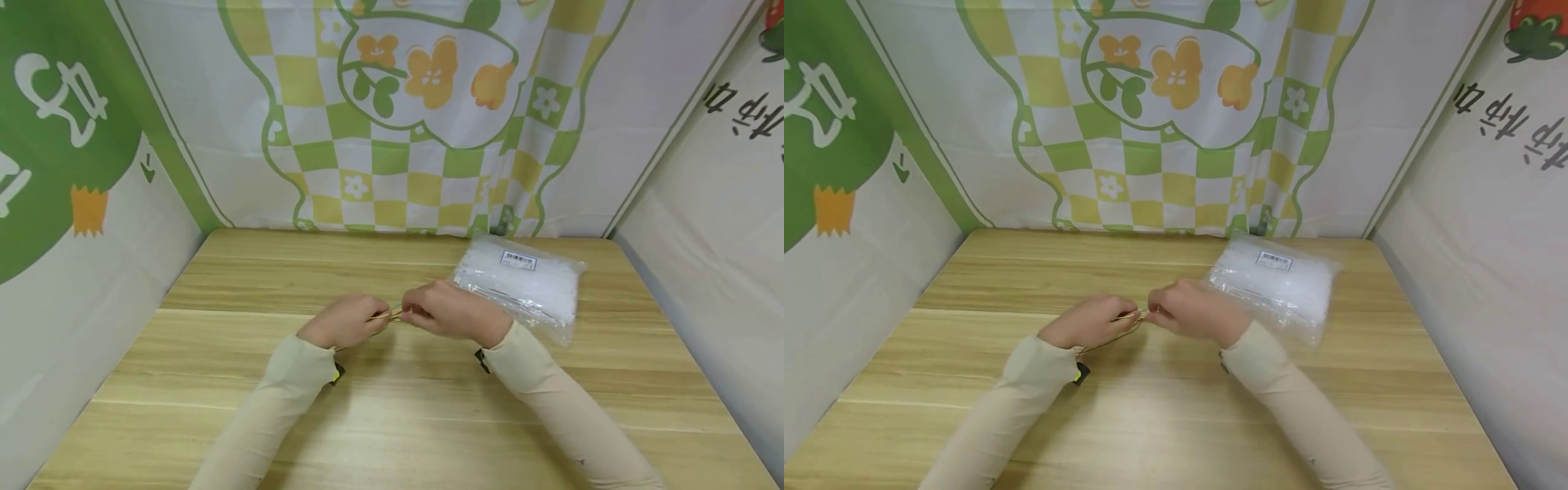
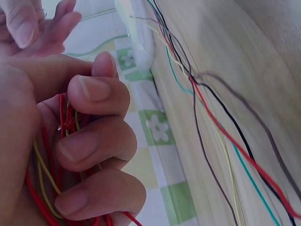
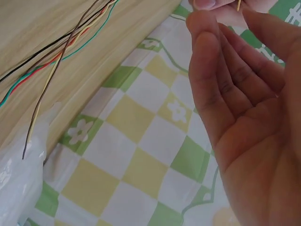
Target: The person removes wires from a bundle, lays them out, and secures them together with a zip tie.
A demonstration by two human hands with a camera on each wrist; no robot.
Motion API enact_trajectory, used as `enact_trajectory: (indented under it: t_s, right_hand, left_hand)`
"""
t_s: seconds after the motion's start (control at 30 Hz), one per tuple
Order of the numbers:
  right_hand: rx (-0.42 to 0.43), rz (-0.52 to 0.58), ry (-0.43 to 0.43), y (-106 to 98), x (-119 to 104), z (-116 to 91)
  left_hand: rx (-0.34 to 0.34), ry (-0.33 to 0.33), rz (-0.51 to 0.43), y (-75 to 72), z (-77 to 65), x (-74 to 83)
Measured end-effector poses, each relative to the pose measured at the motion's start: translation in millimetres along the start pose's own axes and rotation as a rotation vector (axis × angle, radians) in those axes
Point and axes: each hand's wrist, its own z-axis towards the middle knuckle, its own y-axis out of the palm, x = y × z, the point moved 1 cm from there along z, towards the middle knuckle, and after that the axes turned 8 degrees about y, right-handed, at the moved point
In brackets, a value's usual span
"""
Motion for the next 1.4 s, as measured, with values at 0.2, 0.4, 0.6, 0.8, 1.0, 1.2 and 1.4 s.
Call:
enact_trajectory:
  t_s: [0.2, 0.4, 0.6, 0.8, 1.0, 1.2, 1.4]
  right_hand:
    - [0.024, -0.060, -0.037, 3, -5, 3]
    - [0.028, -0.067, -0.051, 6, -9, 5]
    - [0.041, -0.036, -0.062, -4, -4, 2]
    - [0.056, -0.001, -0.067, -4, 3, 3]
    - [0.046, -0.046, -0.084, 5, -2, 6]
    - [0.055, -0.068, -0.024, -2, 9, 0]
    - [0.107, -0.057, 0.033, -16, 33, -16]
  left_hand:
    - [-0.020, 0.012, -0.029, 1.6, 6.7, 7.7]
    - [-0.010, 0.034, -0.018, 3.7, 11.0, 9.2]
    - [-0.045, 0.028, -0.083, 0.8, 7.1, 7.0]
    - [-0.076, -0.027, -0.137, -4.9, 2.2, 8.0]
    - [-0.106, -0.053, -0.114, -0.9, 3.5, 10.7]
    - [-0.106, -0.022, -0.141, 1.1, -0.4, 6.7]
    - [-0.090, -0.043, -0.117, -5.4, -18.0, -5.4]
